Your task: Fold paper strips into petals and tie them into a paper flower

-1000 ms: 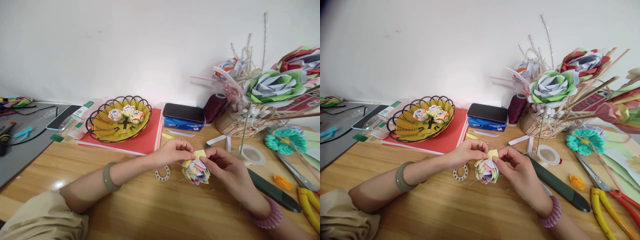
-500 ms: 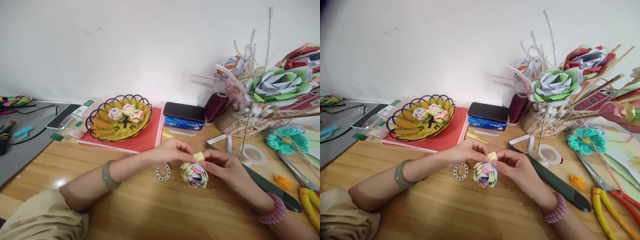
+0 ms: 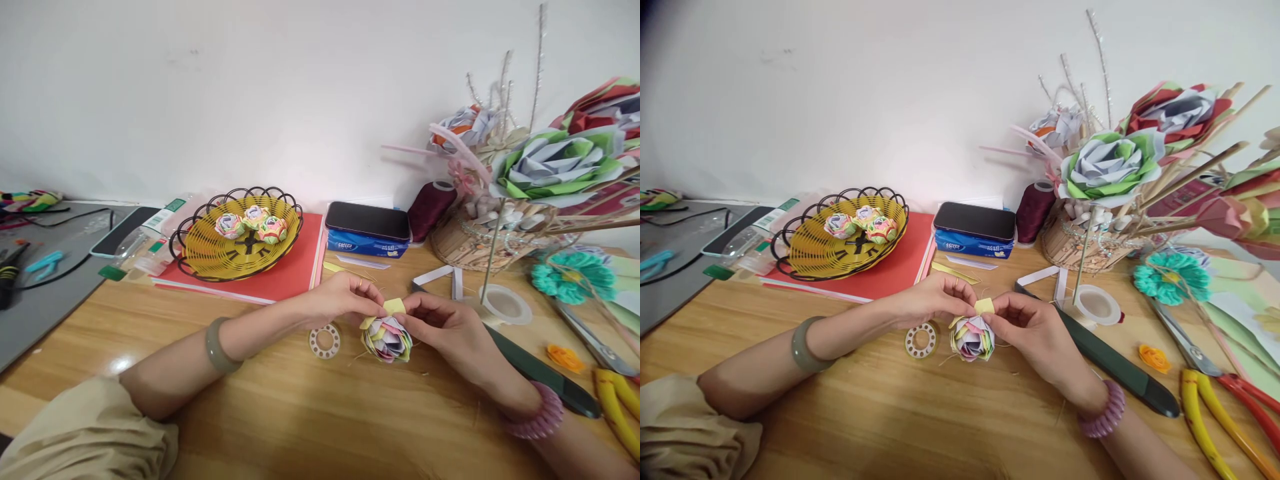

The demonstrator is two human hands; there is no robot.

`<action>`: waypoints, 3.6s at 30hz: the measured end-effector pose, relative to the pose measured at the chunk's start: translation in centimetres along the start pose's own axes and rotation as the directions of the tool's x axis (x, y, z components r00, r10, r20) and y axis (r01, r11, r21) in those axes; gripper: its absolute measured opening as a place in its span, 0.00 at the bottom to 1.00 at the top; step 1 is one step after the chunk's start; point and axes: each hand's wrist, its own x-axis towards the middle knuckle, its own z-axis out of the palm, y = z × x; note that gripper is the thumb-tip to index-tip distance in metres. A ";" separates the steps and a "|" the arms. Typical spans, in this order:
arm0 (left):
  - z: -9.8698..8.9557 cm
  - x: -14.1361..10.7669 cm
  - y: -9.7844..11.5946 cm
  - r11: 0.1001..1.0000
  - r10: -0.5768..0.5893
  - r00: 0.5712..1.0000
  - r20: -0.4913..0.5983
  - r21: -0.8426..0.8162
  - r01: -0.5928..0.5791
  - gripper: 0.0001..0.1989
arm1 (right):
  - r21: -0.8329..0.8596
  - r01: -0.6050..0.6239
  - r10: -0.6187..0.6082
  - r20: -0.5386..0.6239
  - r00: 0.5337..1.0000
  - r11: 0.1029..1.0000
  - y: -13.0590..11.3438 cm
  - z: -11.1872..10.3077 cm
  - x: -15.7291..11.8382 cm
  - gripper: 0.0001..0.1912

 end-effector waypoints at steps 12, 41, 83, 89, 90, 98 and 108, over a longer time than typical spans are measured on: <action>0.2 0.5 -1.4 0.932 0.219 0.962 -0.163 0.327 -0.157 0.04 | -0.358 0.147 -0.187 -0.080 0.979 0.922 1.0 0.5 -0.3 0.10; 1.1 -0.6 -0.5 0.616 0.454 0.885 -0.102 0.754 -0.229 0.21 | -0.138 0.077 -0.086 -0.060 0.994 0.987 -0.1 -0.2 -0.3 0.14; 1.2 -0.8 0.2 0.945 0.219 0.972 0.084 -0.267 -0.190 0.26 | -0.103 0.267 -0.284 -0.222 0.933 0.958 0.1 -0.8 -0.9 0.08; 1.9 -0.2 -0.9 0.947 0.214 0.967 0.142 -0.274 -0.169 0.30 | -0.451 0.429 -0.487 -0.014 0.873 0.782 -1.3 0.8 -1.4 0.34; 2.1 -0.1 -1.0 0.948 0.209 0.964 0.165 -0.275 -0.158 0.31 | -0.456 0.431 -0.488 -0.008 0.873 0.778 -1.3 0.9 -1.4 0.31; 2.1 -1.6 -0.7 0.965 0.170 0.978 0.120 -0.221 -0.140 0.32 | -0.629 0.501 -0.674 -0.050 0.737 0.594 0.1 1.0 -1.4 0.25; 4.4 -4.3 -1.1 0.836 0.428 0.895 -0.125 0.432 -0.339 0.47 | -0.745 0.463 -0.631 0.074 0.773 0.480 0.6 3.5 -2.2 0.39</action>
